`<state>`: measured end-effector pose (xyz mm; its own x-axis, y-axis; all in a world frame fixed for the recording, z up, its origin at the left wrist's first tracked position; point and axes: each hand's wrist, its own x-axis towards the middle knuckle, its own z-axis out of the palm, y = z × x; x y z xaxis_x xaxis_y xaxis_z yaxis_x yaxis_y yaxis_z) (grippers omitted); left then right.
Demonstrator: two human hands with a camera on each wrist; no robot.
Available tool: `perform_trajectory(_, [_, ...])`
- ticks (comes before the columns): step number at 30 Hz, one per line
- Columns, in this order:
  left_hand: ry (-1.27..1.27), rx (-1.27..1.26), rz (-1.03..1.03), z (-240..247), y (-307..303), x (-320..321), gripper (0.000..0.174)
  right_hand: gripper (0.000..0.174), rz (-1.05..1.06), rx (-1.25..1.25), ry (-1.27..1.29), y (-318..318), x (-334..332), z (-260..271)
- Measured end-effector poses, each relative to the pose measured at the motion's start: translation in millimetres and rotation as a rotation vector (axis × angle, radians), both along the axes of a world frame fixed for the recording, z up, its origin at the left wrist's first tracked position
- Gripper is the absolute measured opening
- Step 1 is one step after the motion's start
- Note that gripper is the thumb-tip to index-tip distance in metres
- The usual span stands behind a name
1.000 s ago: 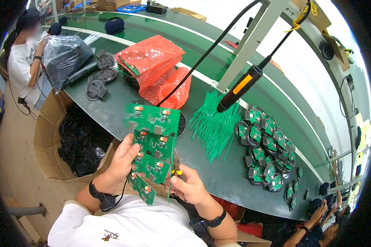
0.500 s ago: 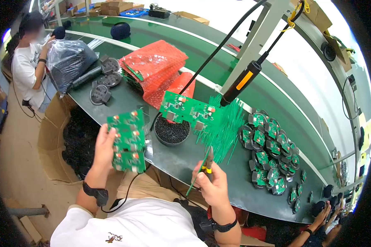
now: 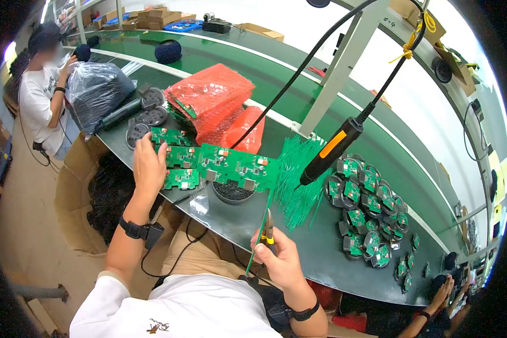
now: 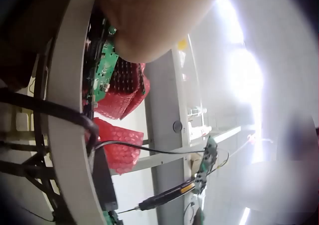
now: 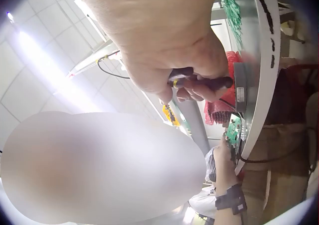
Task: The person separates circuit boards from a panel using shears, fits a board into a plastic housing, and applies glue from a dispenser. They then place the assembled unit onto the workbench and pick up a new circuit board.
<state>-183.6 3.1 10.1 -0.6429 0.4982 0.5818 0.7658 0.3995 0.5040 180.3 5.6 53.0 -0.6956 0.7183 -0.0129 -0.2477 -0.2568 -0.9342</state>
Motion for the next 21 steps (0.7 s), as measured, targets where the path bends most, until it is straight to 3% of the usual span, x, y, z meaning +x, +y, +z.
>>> perform_trajectory(5, [0.261,0.111,-0.065,14,-20,13,0.051,0.023,0.003,0.004,-0.062,-1,5,-8])
perform_trajectory(7, [-0.923,0.473,-0.834,38,-35,48,0.063,0.021,0.029,0.111,-0.212,-1,4,-14])
perform_trajectory(9, [-1.220,0.493,-1.141,53,-44,76,0.073,0.019,0.055,0.104,-0.235,-5,-2,-17])
perform_trajectory(10, [-1.273,0.465,-1.120,59,-48,85,0.076,0.019,0.058,0.118,-0.281,-6,-4,-20])
perform_trajectory(13, [-1.115,0.406,-0.994,56,-50,89,0.064,0.019,0.061,0.140,-0.346,-7,-8,-18])
perform_trajectory(16, [-1.168,0.396,-0.994,48,-55,98,0.052,0.019,-0.002,0.140,-0.361,-10,-10,-18])
perform_trajectory(21, [-1.165,0.335,-0.967,45,-61,108,0.050,0.021,-0.057,0.150,-0.381,-7,-13,-11])
